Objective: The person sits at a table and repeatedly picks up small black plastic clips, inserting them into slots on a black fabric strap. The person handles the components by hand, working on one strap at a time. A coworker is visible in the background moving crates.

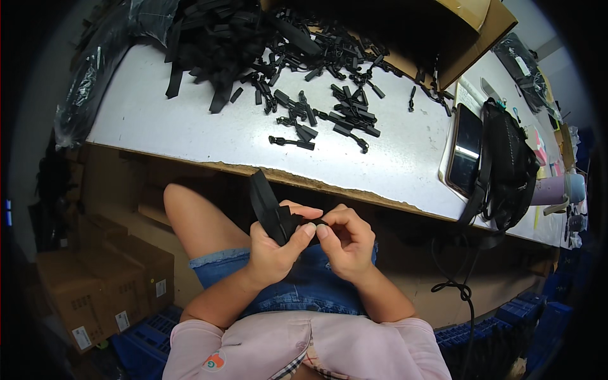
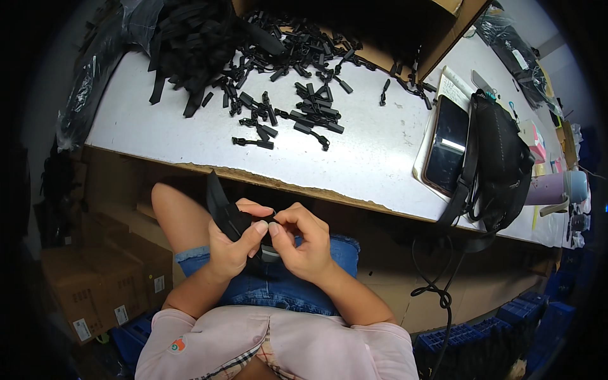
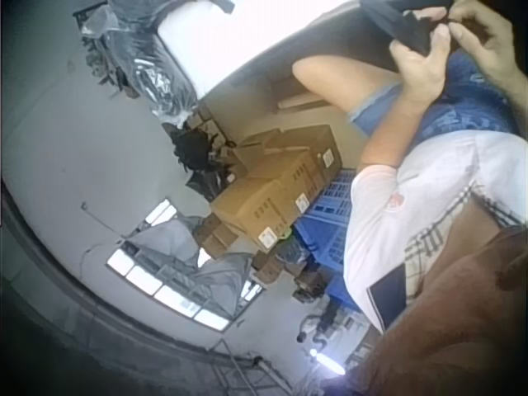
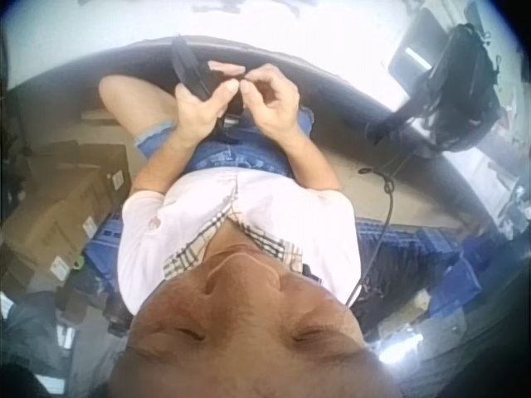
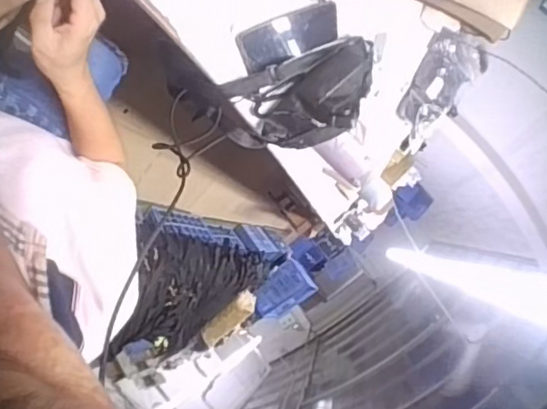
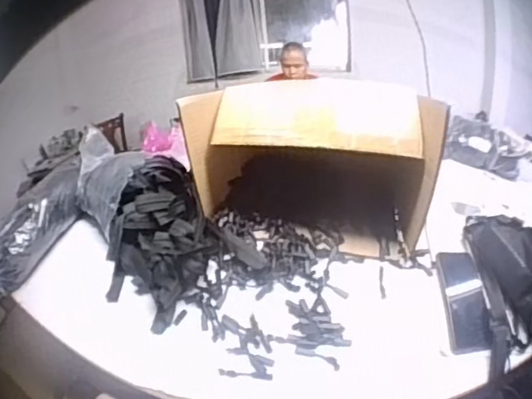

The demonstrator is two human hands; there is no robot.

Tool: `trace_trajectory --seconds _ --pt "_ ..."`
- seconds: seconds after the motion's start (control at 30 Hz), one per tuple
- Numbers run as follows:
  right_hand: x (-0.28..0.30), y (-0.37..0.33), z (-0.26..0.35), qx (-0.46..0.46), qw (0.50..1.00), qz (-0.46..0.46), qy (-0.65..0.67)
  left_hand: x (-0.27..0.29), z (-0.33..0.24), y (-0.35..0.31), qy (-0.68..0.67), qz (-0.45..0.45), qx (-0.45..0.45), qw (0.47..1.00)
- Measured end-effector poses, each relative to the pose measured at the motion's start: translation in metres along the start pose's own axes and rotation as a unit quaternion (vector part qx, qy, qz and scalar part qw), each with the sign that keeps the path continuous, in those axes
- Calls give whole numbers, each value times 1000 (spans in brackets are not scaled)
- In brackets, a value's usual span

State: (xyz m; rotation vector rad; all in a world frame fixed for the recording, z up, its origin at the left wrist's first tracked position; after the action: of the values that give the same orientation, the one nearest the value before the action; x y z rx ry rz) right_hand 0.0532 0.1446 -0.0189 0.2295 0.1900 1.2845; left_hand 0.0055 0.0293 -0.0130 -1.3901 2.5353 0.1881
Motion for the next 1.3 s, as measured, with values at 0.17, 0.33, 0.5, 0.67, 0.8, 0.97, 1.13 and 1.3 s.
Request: trace_trajectory --seconds 0.17,0.33,0.5,0.67,0.8,0.97,1.13,1.3 --pt "2 0 -4 -81 991 51 97 2 -4 1 41 25 -26 999" --pt "1 -1 0 -45 996 46 70 5 -8 2 70 51 -35 996" --pt "3 2 9 108 993 20 -43 8 -5 -2 -47 30 121 991" --pt "3 14 10 -15 995 102 18 4 -7 -1 72 5 -61 996" --pt "-4 6 4 -67 960 268 -37 7 -6 -1 14 -15 19 1000" --pt "-8 13 24 114 976 78 -168 15 6 2 41 -18 110 993" --pt "-13 22 34 200 932 111 -283 11 12 1 177 113 34 977" --pt "1 11 20 57 991 76 -94 11 8 0 -4 96 123 988"
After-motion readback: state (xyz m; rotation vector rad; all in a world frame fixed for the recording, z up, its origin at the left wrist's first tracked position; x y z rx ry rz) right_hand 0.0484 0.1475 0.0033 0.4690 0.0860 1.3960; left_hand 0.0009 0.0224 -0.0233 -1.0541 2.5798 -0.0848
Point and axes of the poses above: each hand's wrist, its own y-axis towards the middle knuckle, its own x-axis out of the back of the hand, z = x × y, the point moved 4 cm from there along y, towards the middle knuckle, and after that the axes turned 2 degrees about z, right-handed, at the moved point
